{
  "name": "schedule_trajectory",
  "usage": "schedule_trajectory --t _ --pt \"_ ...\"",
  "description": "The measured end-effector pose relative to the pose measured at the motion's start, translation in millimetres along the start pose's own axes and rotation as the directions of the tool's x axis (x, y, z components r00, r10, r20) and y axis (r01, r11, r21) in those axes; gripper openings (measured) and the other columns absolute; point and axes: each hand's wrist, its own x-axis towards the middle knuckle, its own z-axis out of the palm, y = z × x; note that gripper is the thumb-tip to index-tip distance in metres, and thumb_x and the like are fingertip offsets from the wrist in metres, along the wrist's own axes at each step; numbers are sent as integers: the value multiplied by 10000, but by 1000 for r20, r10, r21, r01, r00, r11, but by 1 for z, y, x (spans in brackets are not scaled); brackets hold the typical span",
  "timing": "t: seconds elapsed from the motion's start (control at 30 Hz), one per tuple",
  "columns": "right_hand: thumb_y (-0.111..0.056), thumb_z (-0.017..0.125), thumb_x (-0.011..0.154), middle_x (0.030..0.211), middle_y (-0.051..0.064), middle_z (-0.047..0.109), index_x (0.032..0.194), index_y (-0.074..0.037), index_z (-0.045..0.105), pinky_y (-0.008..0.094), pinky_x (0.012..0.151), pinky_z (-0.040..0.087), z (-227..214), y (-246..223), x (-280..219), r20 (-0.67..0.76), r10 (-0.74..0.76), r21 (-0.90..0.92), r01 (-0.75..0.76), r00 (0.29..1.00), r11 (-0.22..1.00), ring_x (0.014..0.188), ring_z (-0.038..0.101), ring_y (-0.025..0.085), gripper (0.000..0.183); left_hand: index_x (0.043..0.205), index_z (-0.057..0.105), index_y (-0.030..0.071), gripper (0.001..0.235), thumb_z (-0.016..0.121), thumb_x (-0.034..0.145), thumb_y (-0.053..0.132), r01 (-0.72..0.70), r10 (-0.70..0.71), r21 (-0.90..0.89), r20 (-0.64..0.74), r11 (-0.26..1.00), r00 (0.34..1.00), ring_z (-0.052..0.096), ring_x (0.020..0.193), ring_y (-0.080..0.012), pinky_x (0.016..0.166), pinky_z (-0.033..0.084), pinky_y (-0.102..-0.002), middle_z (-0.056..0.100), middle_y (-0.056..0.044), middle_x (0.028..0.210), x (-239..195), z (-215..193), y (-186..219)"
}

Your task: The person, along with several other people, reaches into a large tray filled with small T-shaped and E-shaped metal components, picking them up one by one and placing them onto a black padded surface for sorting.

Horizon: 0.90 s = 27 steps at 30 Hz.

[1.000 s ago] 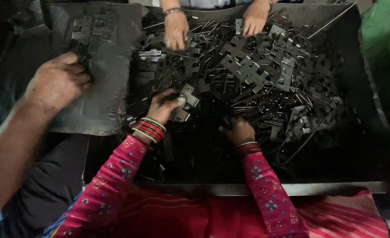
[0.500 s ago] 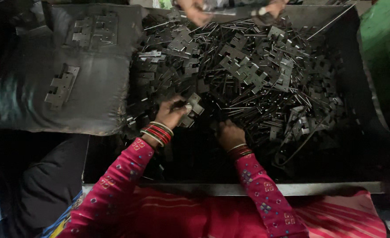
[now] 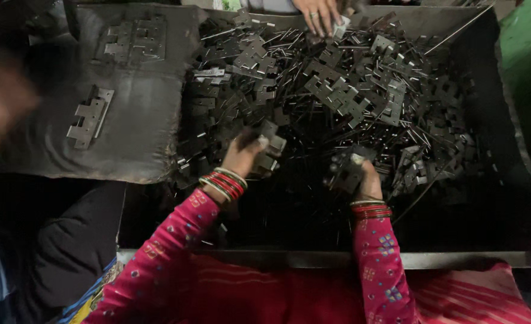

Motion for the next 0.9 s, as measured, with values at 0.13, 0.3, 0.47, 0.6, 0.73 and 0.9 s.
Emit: schedule_trajectory --t 0.13,0.3,0.47,0.6,0.73,0.9 --pt "-302 596 847 1159 80 726 1107 -140 691 599 862 516 -3 27 9 87 329 142 -339 940 930 1105 654 291 321 1450 407 -27 742 768 935 367 -357 328 406 143 841 934 696 959 -319 801 572 -461 690 -213 1103 -31 39 -21" --pt "-324 562 1038 1329 83 675 1331 8 676 354 1105 457 -3 110 6 106 -170 -252 192 980 949 1228 602 186 458 1424 388 -75 808 776 831 312 -549 440 721 367 422 820 689 776 -462 709 572 -533 701 -298 828 -64 79 -53" --pt "-391 670 946 1324 162 699 1384 -11 640 398 1044 477 -24 45 -19 256 -366 -767 418 895 487 1206 644 269 581 837 724 45 219 701 821 262 -347 586 930 217 117 780 687 725 -437 693 552 -557 707 -219 765 -40 33 -15" --pt "-494 828 735 1013 254 712 1267 44 675 536 642 547 -98 -21 -19 185 -662 -961 -7 727 -277 818 685 455 772 843 702 105 146 730 813 246 26 805 996 51 -83 592 697 669 -376 610 552 -514 702 -157 716 -32 -45 51" --pt "-829 715 805 1173 345 706 1167 63 717 602 809 566 -190 -45 -8 -446 -412 -803 -558 795 -207 1062 681 521 962 1092 656 143 252 696 862 237 486 901 867 -119 -110 417 722 801 -290 715 547 -463 730 -65 876 -16 -143 90" --pt "-670 838 697 1128 352 703 1226 80 663 619 772 568 -227 -23 -1 -425 -499 -837 -538 755 -103 1008 680 546 934 1231 637 123 323 633 932 247 618 908 784 -220 -53 357 713 895 -301 785 530 -495 735 -84 940 -10 -187 90"
